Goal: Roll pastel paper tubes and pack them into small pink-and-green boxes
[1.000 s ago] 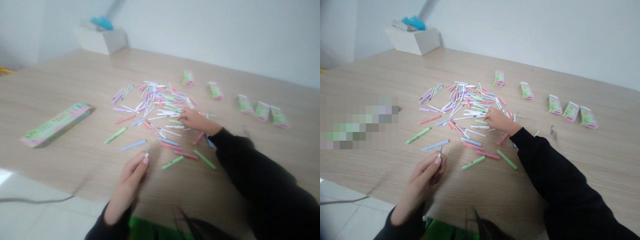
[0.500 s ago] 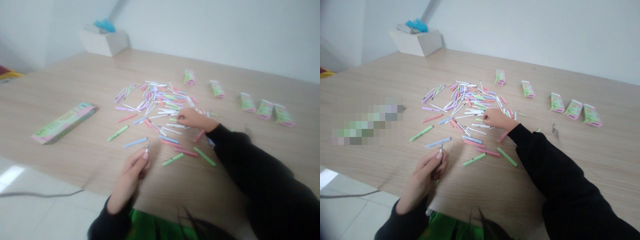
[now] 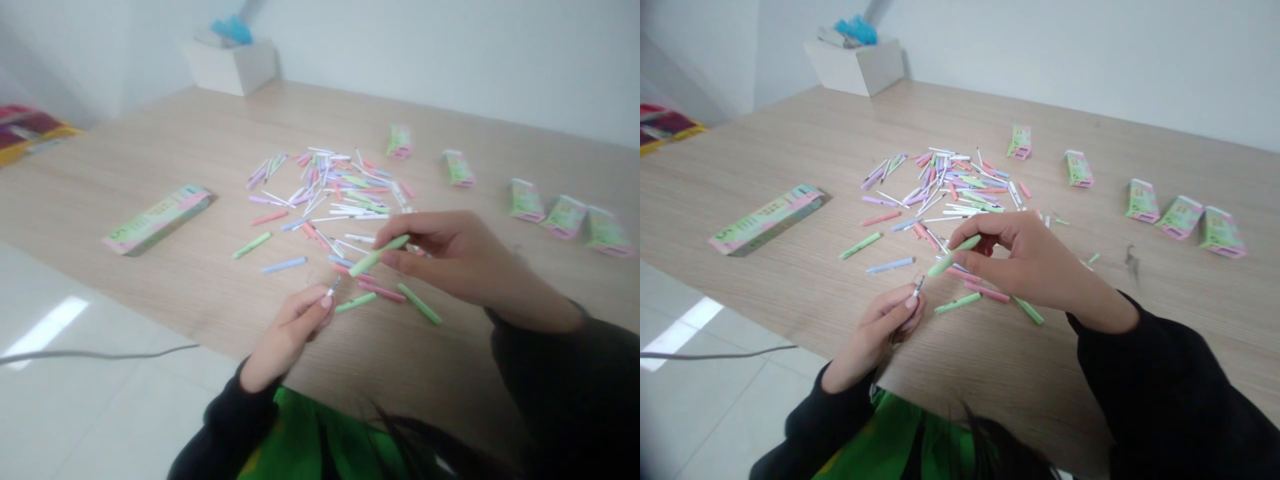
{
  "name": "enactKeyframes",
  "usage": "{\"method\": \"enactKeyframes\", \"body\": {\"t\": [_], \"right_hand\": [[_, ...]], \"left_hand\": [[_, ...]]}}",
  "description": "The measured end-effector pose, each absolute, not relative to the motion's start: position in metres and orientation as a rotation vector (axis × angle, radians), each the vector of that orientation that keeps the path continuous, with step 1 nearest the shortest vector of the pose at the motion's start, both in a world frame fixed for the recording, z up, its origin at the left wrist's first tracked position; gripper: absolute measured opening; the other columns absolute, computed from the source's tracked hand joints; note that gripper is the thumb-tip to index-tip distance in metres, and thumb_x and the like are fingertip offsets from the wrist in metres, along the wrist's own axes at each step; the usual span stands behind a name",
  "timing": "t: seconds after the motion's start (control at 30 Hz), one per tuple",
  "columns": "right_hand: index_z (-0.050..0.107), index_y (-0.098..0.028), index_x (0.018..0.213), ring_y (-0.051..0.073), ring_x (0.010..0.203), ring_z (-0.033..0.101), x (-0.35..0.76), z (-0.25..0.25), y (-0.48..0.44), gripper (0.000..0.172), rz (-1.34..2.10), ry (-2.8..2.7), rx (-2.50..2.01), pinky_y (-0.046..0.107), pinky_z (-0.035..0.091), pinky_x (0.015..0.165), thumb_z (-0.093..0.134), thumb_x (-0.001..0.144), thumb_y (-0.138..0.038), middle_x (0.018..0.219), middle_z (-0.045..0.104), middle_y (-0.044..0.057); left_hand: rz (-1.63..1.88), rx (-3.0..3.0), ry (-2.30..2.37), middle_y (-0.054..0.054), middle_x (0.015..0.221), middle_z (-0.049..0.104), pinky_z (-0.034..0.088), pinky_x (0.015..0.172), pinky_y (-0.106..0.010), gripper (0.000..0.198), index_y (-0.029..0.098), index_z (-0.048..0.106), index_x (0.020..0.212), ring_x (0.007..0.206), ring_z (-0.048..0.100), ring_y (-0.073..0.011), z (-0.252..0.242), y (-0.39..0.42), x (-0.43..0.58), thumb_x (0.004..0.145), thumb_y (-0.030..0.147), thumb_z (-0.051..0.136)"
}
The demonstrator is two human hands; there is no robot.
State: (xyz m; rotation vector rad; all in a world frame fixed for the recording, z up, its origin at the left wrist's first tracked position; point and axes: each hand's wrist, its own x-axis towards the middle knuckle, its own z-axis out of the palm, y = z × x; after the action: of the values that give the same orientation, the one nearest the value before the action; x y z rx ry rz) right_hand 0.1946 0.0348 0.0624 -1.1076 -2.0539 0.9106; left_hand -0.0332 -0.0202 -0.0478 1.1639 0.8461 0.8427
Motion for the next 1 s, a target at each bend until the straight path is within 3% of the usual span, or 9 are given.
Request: {"method": "enactKeyframes", "body": {"t": [0.17,0.47,0.63,0.77,0.87,1.0], "right_hand": [[0.077,-0.023,0.087,0.013,0.062,0.06,0.2,0.061,0.027,0.014,0.885,-2.044,-1.139,0.026,0.046,0.055,0.075,0.087,-0.037,0.075,0.071,-0.001],[0.075,-0.023,0.085,0.012,0.06,0.055,0.194,0.063,0.01,0.006,0.842,-2.143,-1.152,0.027,0.045,0.06,0.073,0.085,-0.028,0.067,0.065,-0.004],[0.075,-0.022,0.086,0.011,0.061,0.057,0.191,0.051,-0.002,0.005,0.962,-2.166,-1.13,0.024,0.043,0.057,0.071,0.087,-0.023,0.068,0.066,-0.003],[0.074,-0.021,0.082,0.012,0.058,0.056,0.197,0.04,-0.013,0.018,1.115,-2.04,-1.161,0.025,0.041,0.053,0.072,0.09,-0.037,0.064,0.066,-0.002],[0.075,-0.022,0.084,0.014,0.06,0.06,0.206,0.036,-0.022,0.026,1.134,-1.899,-1.182,0.026,0.045,0.054,0.075,0.088,-0.048,0.071,0.071,0.001],[0.076,-0.025,0.087,0.016,0.065,0.065,0.218,0.03,-0.035,0.021,1.055,-1.786,-1.196,0.028,0.051,0.06,0.078,0.086,-0.045,0.074,0.073,0.001]], "left_hand": [[0.821,1.218,0.838,0.005,0.065,0.033,0.023,0.056,-0.029,0.045,0.019,0.043,0.07,0.059,0.03,-0.0116,-0.043,-0.026,-0.031,0.103,0.048,0.051],[0.771,1.286,0.863,0.005,0.064,0.032,0.025,0.058,-0.029,0.039,0.02,0.048,0.073,0.06,0.03,-0.0133,-0.034,-0.031,-0.024,0.101,0.047,0.051],[0.731,1.34,0.713,0.001,0.079,0.047,0.038,0.072,-0.029,0.002,0.021,0.056,0.089,0.076,0.044,-0.0165,-0.028,-0.032,-0.02,0.088,0.019,0.055],[0.578,1.498,0.581,-0.004,0.093,0.059,0.044,0.085,-0.034,0.012,0.02,0.06,0.099,0.091,0.054,-0.0209,-0.021,-0.03,-0.013,0.093,0.017,0.051],[0.519,1.518,0.5,-0.006,0.093,0.067,0.047,0.083,-0.033,0.014,0.018,0.062,0.102,0.09,0.059,-0.0204,-0.02,-0.025,-0.006,0.098,0.02,0.049],[0.513,1.419,0.515,-0.009,0.104,0.075,0.05,0.076,-0.03,0.016,0.016,0.068,0.107,0.086,0.063,-0.0185,-0.024,-0.021,0.004,0.096,0.022,0.058]]}}
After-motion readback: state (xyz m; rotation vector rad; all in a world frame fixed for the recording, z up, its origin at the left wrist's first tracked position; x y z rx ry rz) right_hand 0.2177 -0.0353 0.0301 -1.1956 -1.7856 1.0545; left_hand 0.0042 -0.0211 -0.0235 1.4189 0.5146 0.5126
